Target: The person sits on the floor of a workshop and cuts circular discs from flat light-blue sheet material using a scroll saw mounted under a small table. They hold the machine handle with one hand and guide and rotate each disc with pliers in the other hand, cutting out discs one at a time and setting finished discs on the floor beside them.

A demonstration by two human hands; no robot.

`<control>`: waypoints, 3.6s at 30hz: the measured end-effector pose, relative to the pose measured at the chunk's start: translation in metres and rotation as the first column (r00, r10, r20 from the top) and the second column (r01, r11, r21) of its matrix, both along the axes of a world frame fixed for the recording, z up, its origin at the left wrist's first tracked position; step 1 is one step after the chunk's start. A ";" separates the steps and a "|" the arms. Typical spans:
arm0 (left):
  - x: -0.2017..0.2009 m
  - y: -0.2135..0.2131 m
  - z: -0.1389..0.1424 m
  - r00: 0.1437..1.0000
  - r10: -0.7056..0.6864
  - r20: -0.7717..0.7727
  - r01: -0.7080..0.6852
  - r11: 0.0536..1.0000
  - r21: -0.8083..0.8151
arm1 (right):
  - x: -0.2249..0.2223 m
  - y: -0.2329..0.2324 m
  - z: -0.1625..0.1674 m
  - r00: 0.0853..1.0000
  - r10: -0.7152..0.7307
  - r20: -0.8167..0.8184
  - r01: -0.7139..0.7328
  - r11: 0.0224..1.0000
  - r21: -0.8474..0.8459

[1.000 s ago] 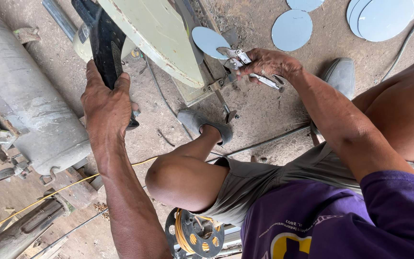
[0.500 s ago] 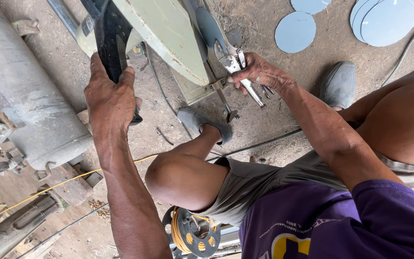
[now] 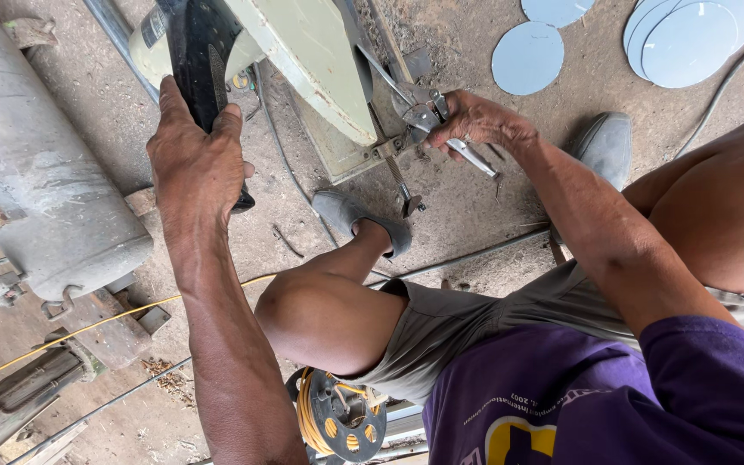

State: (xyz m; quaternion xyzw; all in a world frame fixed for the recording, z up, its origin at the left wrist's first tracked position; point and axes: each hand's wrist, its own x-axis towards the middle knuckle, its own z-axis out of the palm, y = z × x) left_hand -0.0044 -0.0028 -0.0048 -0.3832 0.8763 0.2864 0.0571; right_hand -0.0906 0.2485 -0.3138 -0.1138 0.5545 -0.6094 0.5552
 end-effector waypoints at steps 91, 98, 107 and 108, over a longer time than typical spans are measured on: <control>-0.004 0.005 0.008 0.997 0.062 0.043 -0.062 0.998 0.015 | 0.072 -0.101 -0.007 0.739 -0.670 0.072 0.674 0.734 -0.088; -0.007 0.010 0.014 0.998 0.053 0.040 -0.053 0.999 0.009 | 0.077 -0.113 -0.008 0.792 -0.431 -0.433 0.531 0.835 0.140; -0.007 0.012 0.014 0.996 0.077 0.039 -0.078 0.997 0.017 | 0.097 -0.129 -0.003 0.750 -0.448 -0.487 0.566 0.816 0.120; -0.007 0.012 0.014 0.997 0.068 0.036 -0.069 0.997 0.019 | 0.098 -0.130 -0.003 0.742 -0.448 -0.499 0.571 0.812 0.120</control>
